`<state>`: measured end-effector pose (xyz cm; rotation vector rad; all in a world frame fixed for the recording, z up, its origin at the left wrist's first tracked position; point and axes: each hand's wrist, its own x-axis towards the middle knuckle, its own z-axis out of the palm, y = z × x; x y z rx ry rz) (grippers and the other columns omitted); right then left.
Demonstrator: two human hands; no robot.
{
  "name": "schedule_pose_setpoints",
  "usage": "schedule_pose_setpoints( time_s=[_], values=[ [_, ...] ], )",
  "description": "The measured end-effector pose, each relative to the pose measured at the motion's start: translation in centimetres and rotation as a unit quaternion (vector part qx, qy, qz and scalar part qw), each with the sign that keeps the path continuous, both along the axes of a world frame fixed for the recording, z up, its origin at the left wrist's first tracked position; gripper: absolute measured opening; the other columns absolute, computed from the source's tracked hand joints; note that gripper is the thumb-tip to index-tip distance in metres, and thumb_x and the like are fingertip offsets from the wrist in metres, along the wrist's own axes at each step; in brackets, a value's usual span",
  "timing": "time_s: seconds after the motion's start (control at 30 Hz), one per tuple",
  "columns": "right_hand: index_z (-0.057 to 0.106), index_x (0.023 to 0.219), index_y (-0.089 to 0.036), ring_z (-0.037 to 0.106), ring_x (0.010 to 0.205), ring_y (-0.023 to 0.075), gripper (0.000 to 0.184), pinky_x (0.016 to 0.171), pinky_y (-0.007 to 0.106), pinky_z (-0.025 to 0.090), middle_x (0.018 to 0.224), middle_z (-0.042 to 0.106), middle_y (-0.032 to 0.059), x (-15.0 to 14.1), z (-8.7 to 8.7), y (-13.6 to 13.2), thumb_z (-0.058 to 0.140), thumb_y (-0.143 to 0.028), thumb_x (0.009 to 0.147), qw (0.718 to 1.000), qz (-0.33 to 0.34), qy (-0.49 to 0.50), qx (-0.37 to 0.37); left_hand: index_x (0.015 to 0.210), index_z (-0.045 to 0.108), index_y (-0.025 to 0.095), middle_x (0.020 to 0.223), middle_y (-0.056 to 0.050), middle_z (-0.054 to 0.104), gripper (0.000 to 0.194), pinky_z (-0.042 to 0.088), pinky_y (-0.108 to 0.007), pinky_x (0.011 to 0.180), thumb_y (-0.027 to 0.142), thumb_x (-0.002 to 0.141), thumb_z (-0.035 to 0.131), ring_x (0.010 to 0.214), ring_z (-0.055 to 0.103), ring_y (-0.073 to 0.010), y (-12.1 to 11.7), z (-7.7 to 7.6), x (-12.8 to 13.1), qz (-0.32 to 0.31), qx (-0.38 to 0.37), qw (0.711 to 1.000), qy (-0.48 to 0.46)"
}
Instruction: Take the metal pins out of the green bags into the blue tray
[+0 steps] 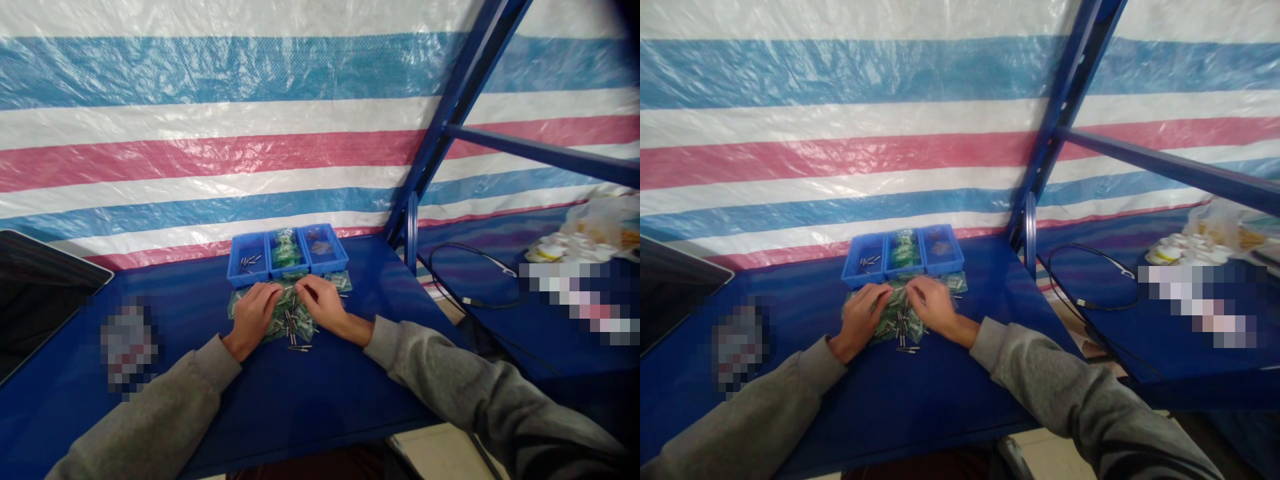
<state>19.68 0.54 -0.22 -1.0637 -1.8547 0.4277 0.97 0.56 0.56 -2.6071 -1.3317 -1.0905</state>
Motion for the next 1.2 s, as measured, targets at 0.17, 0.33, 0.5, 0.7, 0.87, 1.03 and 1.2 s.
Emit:
schedule_pose_setpoints(
  time_s=[0.17, 0.33, 0.5, 0.7, 0.87, 1.03, 1.2],
  values=[
    [0.059, 0.088, -0.017, 0.051, 0.064, 0.0129, 0.020, 0.063, 0.023, 0.038, 0.076, 0.060, 0.0031, -0.09, -0.09, 0.01, 0.042, -0.026, 0.090, 1.000, 0.006, 0.011, 0.001, 0.092, 0.061, 0.019, 0.086, -0.003, 0.064, 0.013, 0.046, -0.025, 0.077, 0.023, 0.087, 0.050, 0.080, 0.058, -0.0130, 0.49, -0.43, -0.34, -0.010, -0.003, 0.999, -0.054],
    [0.060, 0.088, -0.017, 0.050, 0.062, 0.0126, 0.018, 0.061, 0.023, 0.038, 0.072, 0.059, 0.0020, -0.17, -0.40, 0.26, 0.045, -0.025, 0.088, 1.000, 0.016, 0.000, 0.006, 0.091, 0.062, 0.019, 0.084, -0.002, 0.065, 0.011, 0.046, -0.027, 0.076, 0.022, 0.086, 0.053, 0.079, 0.057, -0.0138, 0.48, -0.28, -0.38, -0.025, 0.008, 0.997, -0.076],
    [0.060, 0.087, -0.017, 0.049, 0.059, 0.0120, 0.016, 0.059, 0.023, 0.038, 0.067, 0.056, 0.0003, -0.15, -0.38, 0.32, 0.047, -0.027, 0.088, 1.000, 0.017, 0.005, 0.006, 0.090, 0.064, 0.019, 0.082, -0.002, 0.066, 0.010, 0.046, -0.028, 0.075, 0.021, 0.085, 0.054, 0.080, 0.056, -0.0148, 0.49, -0.02, -0.31, -0.037, 0.021, 0.995, -0.087],
    [0.060, 0.090, -0.017, 0.050, 0.057, 0.0117, 0.017, 0.059, 0.023, 0.039, 0.066, 0.057, 0.0000, -0.12, -0.26, 0.26, 0.048, -0.029, 0.087, 1.000, 0.017, 0.013, 0.006, 0.089, 0.065, 0.019, 0.080, -0.002, 0.066, 0.010, 0.047, -0.028, 0.074, 0.019, 0.083, 0.057, 0.080, 0.055, -0.0145, 0.47, 0.15, -0.30, -0.047, 0.024, 0.994, -0.097],
    [0.061, 0.088, -0.017, 0.051, 0.060, 0.0123, 0.018, 0.061, 0.023, 0.040, 0.068, 0.059, 0.0013, -0.10, -0.26, 0.25, 0.048, -0.029, 0.088, 0.999, 0.035, 0.013, 0.020, 0.089, 0.065, 0.020, 0.080, -0.001, 0.067, 0.010, 0.047, -0.028, 0.074, 0.018, 0.082, 0.058, 0.081, 0.056, -0.0145, 0.47, 0.05, -0.30, -0.060, 0.023, 0.992, -0.104],
    [0.061, 0.088, -0.017, 0.051, 0.060, 0.0126, 0.019, 0.061, 0.024, 0.039, 0.068, 0.059, 0.0013, -0.03, -0.15, 0.09, 0.047, -0.029, 0.088, 0.999, 0.037, 0.012, 0.018, 0.090, 0.065, 0.020, 0.080, -0.002, 0.067, 0.011, 0.048, -0.029, 0.073, 0.019, 0.082, 0.058, 0.081, 0.056, -0.0154, 0.42, 0.08, -0.29, -0.069, 0.022, 0.992, -0.102],
    [0.061, 0.087, -0.017, 0.052, 0.060, 0.0126, 0.023, 0.061, 0.023, 0.039, 0.068, 0.059, 0.0016, 0.04, -0.09, 0.01, 0.044, -0.031, 0.090, 0.999, 0.026, 0.025, 0.009, 0.092, 0.065, 0.020, 0.082, -0.003, 0.067, 0.012, 0.048, -0.030, 0.074, 0.023, 0.082, 0.059, 0.082, 0.057, -0.0164, 0.36, 0.31, -0.14, -0.067, 0.019, 0.993, -0.093]
  ],
)
